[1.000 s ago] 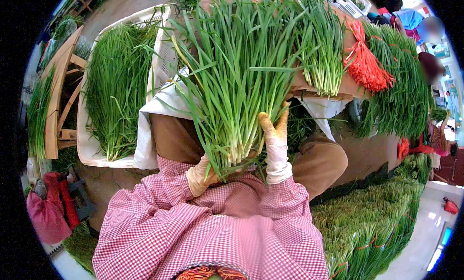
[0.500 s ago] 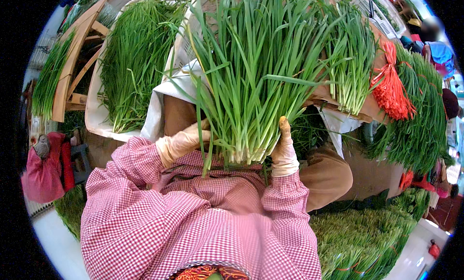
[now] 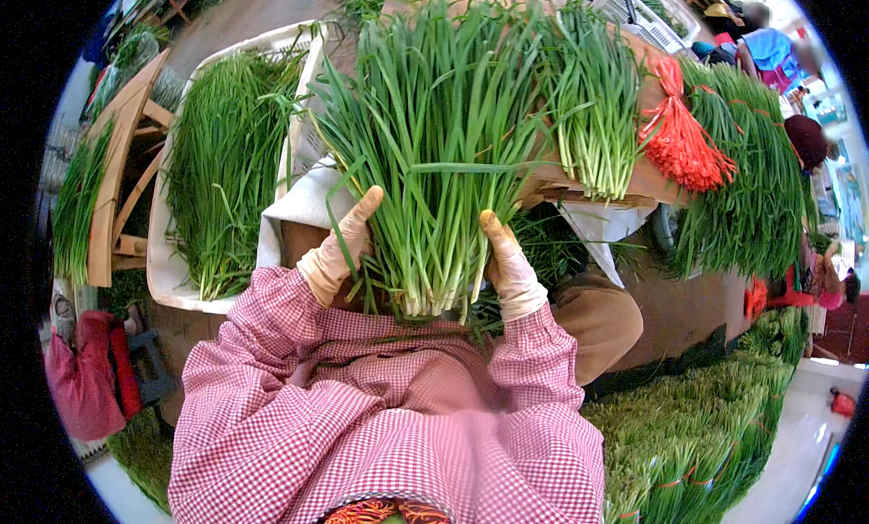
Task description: The person cleans and sorts bunches of green onions by hand, removing yellowed leaves and debris while seated at a workspace.
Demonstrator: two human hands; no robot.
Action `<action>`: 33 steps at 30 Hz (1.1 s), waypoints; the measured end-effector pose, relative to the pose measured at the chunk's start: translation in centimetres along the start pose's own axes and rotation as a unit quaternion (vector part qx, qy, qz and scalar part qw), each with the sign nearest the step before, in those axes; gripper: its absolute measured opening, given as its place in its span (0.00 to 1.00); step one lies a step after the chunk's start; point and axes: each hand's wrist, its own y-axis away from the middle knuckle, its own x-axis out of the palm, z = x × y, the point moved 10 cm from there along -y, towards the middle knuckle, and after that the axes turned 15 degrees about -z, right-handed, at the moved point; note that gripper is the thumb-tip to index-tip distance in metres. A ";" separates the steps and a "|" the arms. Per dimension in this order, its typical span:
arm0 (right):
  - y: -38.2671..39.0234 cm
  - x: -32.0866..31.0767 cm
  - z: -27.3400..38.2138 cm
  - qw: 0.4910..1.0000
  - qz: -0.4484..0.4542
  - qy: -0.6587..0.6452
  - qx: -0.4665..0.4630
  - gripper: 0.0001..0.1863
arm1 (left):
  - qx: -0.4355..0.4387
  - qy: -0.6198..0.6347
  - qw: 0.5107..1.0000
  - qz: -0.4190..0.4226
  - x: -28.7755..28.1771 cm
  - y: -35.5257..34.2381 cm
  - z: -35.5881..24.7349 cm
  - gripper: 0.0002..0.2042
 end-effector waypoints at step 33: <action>-3.0 4.3 2.6 0.994 -0.010 0.106 -0.014 0.32 | 0.030 -0.160 0.982 -0.091 0.5 -1.2 -5.0 0.26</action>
